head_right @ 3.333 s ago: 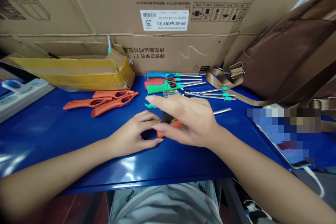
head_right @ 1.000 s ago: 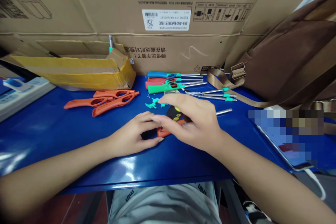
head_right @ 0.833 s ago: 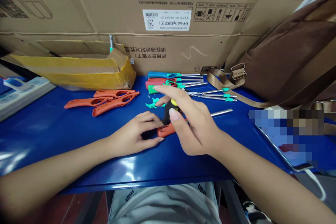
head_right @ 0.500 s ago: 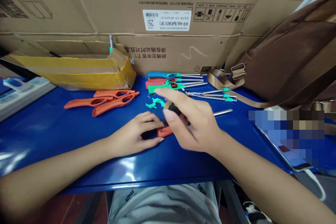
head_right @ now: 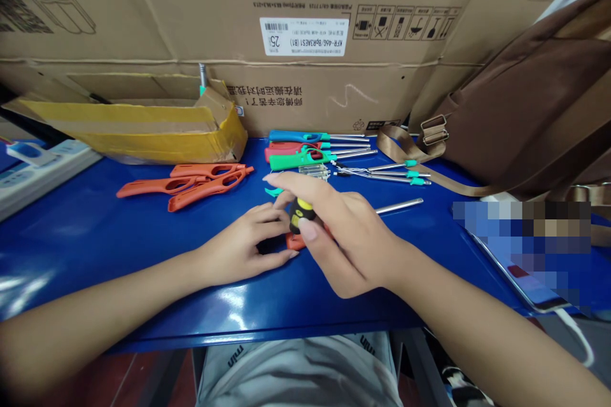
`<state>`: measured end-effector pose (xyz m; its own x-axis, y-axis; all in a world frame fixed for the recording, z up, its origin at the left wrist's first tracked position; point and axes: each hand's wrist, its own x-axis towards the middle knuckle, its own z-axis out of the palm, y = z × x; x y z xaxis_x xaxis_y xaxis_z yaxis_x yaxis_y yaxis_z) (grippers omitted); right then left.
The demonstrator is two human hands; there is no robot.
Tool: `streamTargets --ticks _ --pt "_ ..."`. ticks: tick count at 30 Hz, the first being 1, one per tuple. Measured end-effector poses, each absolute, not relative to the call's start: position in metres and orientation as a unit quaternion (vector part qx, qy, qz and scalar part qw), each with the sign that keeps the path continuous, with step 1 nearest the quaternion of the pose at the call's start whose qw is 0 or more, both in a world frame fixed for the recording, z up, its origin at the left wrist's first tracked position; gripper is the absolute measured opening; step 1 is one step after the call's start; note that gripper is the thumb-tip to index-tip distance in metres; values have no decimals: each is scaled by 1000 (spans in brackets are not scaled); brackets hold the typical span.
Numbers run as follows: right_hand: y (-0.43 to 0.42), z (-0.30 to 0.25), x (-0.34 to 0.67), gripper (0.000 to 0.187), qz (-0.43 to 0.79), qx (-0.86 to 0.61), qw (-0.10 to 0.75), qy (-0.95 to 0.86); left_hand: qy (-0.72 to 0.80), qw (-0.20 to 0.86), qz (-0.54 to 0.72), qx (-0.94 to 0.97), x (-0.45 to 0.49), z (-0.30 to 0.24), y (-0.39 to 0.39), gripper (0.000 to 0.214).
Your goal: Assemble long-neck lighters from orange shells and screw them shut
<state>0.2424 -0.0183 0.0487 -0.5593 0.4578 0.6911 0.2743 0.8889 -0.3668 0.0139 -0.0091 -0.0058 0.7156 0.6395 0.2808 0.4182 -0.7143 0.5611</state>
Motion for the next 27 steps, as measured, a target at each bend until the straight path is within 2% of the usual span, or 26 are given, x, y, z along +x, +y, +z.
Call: streamTargets --ticks 7,13,15,20,25,27 --pt "-16 48 241 38 -22 -241 447 -861 301 241 227 894 15 -5 -10 21" --pt "-16 41 242 42 172 -233 441 -849 296 237 233 895 14 -6 -10 27" --pt "-15 41 240 39 160 -223 457 -846 296 231 234 897 14 -6 -10 29" --pt "-13 45 239 37 38 -217 472 -854 296 237 227 897 15 -5 -10 20" --pt "-15 41 241 44 190 -201 454 -847 293 239 235 895 15 -5 -10 25" --pt "-15 41 240 43 179 -204 455 -848 293 234 236 897 15 -5 -10 25"
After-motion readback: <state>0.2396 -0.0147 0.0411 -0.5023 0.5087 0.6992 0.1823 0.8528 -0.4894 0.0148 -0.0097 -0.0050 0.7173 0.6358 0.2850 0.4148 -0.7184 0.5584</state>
